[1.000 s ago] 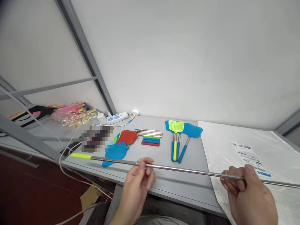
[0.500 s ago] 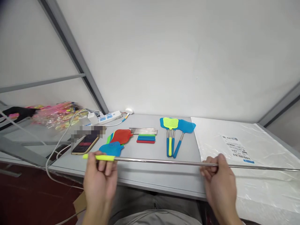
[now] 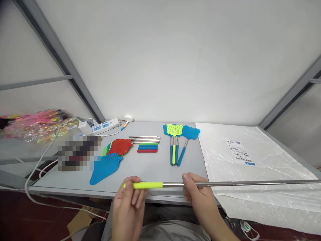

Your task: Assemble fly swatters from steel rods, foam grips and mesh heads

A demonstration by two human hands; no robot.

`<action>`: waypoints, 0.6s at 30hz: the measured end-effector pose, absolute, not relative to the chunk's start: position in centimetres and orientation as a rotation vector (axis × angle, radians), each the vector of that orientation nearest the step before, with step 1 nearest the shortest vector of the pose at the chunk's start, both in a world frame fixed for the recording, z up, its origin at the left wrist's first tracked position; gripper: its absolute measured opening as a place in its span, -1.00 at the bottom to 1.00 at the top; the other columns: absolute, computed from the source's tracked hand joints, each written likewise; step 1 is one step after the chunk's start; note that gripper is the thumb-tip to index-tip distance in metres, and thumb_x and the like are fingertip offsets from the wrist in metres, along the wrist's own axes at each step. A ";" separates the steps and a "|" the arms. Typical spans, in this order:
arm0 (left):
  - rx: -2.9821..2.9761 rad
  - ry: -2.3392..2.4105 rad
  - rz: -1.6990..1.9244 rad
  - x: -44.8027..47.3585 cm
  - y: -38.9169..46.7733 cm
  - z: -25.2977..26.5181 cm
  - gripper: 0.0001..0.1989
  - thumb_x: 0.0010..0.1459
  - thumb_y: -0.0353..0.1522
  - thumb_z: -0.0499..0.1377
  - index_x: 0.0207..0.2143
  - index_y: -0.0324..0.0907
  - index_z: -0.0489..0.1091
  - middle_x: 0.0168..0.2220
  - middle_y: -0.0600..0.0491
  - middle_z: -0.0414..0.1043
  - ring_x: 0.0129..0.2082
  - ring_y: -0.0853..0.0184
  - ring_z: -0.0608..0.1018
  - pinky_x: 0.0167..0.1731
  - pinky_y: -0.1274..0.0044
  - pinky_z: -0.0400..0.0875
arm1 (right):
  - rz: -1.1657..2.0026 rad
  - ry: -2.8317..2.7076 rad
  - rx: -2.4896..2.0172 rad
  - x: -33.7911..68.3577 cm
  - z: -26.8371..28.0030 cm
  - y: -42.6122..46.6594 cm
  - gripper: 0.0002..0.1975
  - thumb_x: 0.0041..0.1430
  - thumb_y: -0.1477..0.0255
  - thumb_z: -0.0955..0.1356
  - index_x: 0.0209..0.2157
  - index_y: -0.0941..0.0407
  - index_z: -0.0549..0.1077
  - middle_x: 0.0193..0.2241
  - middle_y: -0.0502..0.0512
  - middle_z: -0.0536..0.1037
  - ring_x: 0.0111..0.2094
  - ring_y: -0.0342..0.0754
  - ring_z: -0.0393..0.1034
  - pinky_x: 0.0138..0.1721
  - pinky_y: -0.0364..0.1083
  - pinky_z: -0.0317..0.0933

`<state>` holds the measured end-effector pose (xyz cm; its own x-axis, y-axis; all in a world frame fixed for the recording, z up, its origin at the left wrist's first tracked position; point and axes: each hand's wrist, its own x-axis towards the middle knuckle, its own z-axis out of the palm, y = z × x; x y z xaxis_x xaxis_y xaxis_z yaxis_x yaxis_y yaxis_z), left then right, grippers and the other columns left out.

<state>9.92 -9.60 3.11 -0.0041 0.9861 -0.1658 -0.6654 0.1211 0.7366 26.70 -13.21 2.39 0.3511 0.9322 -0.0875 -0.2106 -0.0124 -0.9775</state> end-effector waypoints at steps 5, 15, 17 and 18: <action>0.453 0.800 1.651 6.9 -7.6 4.6 -0.73 0.13 -0.18 0.28 -0.39 -0.21 0.40 -0.65 0.26 -0.04 -0.67 0.57 0.05 -0.65 0.72 0.13 | 1.036 -0.716 -1.117 28.3 2.5 -13.6 -0.52 0.19 0.14 0.35 -0.64 0.08 0.13 -0.67 -0.15 -0.01 -0.62 -0.20 -0.11 -0.55 -0.12 -0.09; 0.385 0.727 1.826 4.1 -5.4 5.8 -0.75 0.24 -0.21 0.19 -0.40 -0.19 0.34 -0.65 0.28 0.02 -0.69 0.54 0.01 -0.35 0.63 0.42 | 1.066 -0.630 -1.064 27.9 3.4 -12.9 -0.52 0.17 0.17 0.38 -0.66 0.09 0.16 -0.67 -0.14 0.03 -0.63 -0.20 -0.07 -0.57 -0.13 -0.06; 0.369 0.720 1.839 5.1 -5.8 5.4 -0.75 0.22 -0.22 0.21 -0.40 -0.19 0.31 -0.62 0.28 0.05 -0.69 0.55 -0.01 -0.49 0.69 0.34 | 1.072 -0.629 -1.042 27.5 3.1 -12.7 -0.54 0.16 0.17 0.39 -0.64 0.09 0.18 -0.66 -0.15 0.02 -0.63 -0.20 -0.08 -0.58 -0.13 -0.06; 0.362 0.733 1.821 5.8 -6.2 5.1 -0.74 0.21 -0.21 0.23 -0.40 -0.19 0.31 -0.62 0.27 0.05 -0.69 0.55 -0.02 -0.56 0.71 0.28 | 1.072 -0.644 -1.043 27.3 2.9 -12.7 -0.56 0.17 0.17 0.39 -0.63 0.09 0.20 -0.66 -0.15 0.03 -0.63 -0.20 -0.08 -0.58 -0.13 -0.07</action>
